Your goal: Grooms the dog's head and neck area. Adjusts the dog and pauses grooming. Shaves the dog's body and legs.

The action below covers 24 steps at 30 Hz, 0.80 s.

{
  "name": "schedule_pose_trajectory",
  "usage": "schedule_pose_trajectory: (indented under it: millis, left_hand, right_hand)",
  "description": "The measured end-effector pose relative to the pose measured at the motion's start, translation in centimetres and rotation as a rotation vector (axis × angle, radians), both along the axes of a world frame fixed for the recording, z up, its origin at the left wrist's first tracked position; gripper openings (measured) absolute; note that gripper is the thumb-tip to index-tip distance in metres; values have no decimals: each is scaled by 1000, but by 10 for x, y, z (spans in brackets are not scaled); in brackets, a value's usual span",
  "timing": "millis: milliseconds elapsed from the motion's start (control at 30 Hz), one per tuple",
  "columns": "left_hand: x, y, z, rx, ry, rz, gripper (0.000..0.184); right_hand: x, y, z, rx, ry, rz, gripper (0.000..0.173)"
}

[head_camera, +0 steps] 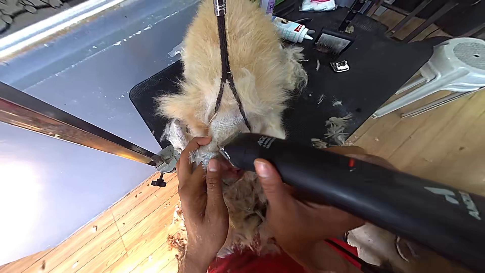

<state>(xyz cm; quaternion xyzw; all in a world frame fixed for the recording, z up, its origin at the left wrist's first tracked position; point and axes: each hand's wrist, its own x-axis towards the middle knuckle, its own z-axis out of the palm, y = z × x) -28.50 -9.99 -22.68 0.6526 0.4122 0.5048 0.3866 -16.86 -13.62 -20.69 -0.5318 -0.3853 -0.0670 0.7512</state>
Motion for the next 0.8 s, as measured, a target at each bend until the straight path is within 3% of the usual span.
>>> schedule_pose_trajectory:
  millis: [133,233,267,333,400,467,600,800]
  left_hand:
    - [1,1,-6,57,144,48,26]
    - [1,2,-11,156,344,96,43]
    - [2,3,-13,182,369,103,40]
    - [3,6,-13,170,327,103,35]
    - [4,7,-8,78,218,66,52]
    - [5,11,-3,4,52,-12,56]
    - [-1,14,0,-52,-1,-84,43]
    - [0,16,7,-107,-15,-7,31]
  right_hand:
    - [22,-8,-4,47,221,22,65]
    - [41,-24,-9,-10,410,149,67]
    - [47,-29,-11,-2,471,211,66]
    - [56,-35,-13,31,581,344,57]
    - [62,-39,-16,80,710,479,53]
    - [68,-41,-23,112,798,587,58]
    - [75,-40,-39,123,735,752,63]
    - [78,-34,-53,121,469,888,59]
